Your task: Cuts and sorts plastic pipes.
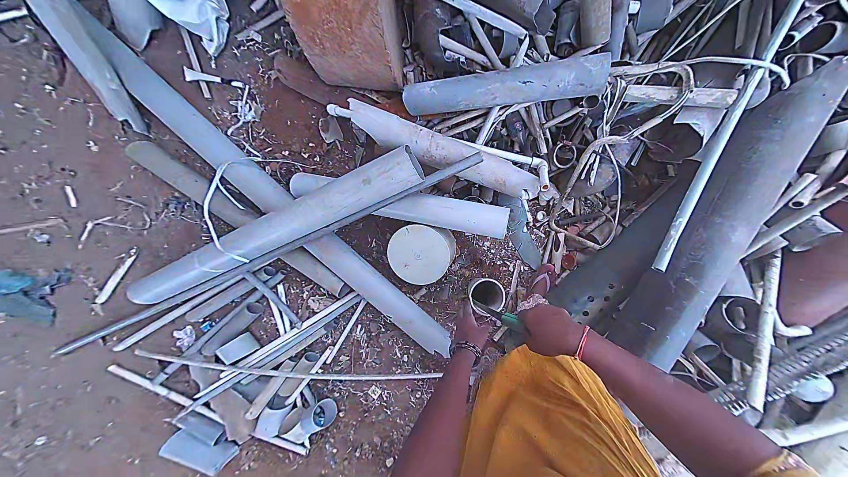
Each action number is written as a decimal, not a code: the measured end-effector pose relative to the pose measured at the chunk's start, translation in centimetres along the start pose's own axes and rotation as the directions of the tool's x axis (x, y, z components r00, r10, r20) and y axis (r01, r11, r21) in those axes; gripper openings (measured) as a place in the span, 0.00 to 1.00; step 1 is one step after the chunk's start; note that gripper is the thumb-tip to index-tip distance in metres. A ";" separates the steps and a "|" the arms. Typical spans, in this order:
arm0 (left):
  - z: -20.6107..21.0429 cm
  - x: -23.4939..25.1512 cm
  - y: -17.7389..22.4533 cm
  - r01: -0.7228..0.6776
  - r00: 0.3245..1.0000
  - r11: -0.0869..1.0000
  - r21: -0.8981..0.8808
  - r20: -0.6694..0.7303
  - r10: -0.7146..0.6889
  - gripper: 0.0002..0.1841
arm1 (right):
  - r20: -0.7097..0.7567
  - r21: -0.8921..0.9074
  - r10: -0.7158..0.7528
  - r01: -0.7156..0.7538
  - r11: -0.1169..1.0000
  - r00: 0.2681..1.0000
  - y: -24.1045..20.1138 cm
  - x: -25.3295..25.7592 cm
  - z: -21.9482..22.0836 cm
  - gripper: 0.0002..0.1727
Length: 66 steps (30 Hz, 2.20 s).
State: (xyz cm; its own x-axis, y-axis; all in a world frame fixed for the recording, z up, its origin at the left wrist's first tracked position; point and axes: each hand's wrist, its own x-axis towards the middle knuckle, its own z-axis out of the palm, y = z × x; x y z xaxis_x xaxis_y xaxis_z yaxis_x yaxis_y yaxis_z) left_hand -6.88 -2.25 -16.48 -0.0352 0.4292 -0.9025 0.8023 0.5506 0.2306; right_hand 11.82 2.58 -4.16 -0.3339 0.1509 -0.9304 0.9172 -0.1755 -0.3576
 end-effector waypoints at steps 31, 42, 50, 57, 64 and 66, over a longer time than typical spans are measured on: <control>-7.0 -9.6 -1.8 -0.133 0.855 0.937 -0.322 -0.516 -0.056 0.58 | -0.586 -0.091 -0.301 0.308 0.947 0.752 3.2 -0.4 8.7 0.26; -13.8 -25.2 -3.2 -0.628 0.274 0.653 0.424 -0.664 0.695 0.45 | -0.678 -0.198 -0.452 0.449 0.871 0.580 -0.7 -6.5 4.5 0.25; -19.6 -34.9 -10.1 -0.575 0.199 0.414 0.706 -0.369 0.908 0.42 | -0.637 -0.122 -0.502 0.566 0.815 0.585 -10.3 -8.2 9.7 0.23; -23.0 -41.6 -14.8 -0.560 0.432 0.717 0.415 -0.592 0.681 0.54 | -0.366 -0.013 -0.154 0.160 0.987 0.918 -15.8 -5.6 14.6 0.27; -24.7 -44.1 -16.9 -0.453 0.609 0.892 -0.009 -0.734 0.301 0.56 | -0.388 -0.183 -0.566 0.541 0.821 0.727 -17.2 -6.5 16.4 0.25; -25.1 -43.9 -16.2 -0.461 0.594 0.884 -0.079 -0.767 0.241 0.57 | -0.339 0.043 -0.292 0.324 0.945 0.895 -15.9 -3.4 15.5 0.27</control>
State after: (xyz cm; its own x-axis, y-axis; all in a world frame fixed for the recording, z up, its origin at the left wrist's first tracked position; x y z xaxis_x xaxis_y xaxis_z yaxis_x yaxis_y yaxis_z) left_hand -33.30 -12.08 28.51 -0.2849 0.9371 -0.2016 0.6780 0.3457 0.6487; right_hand -4.97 -10.26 3.47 -0.4927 0.5157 -0.7010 0.7492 -0.1585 -0.6431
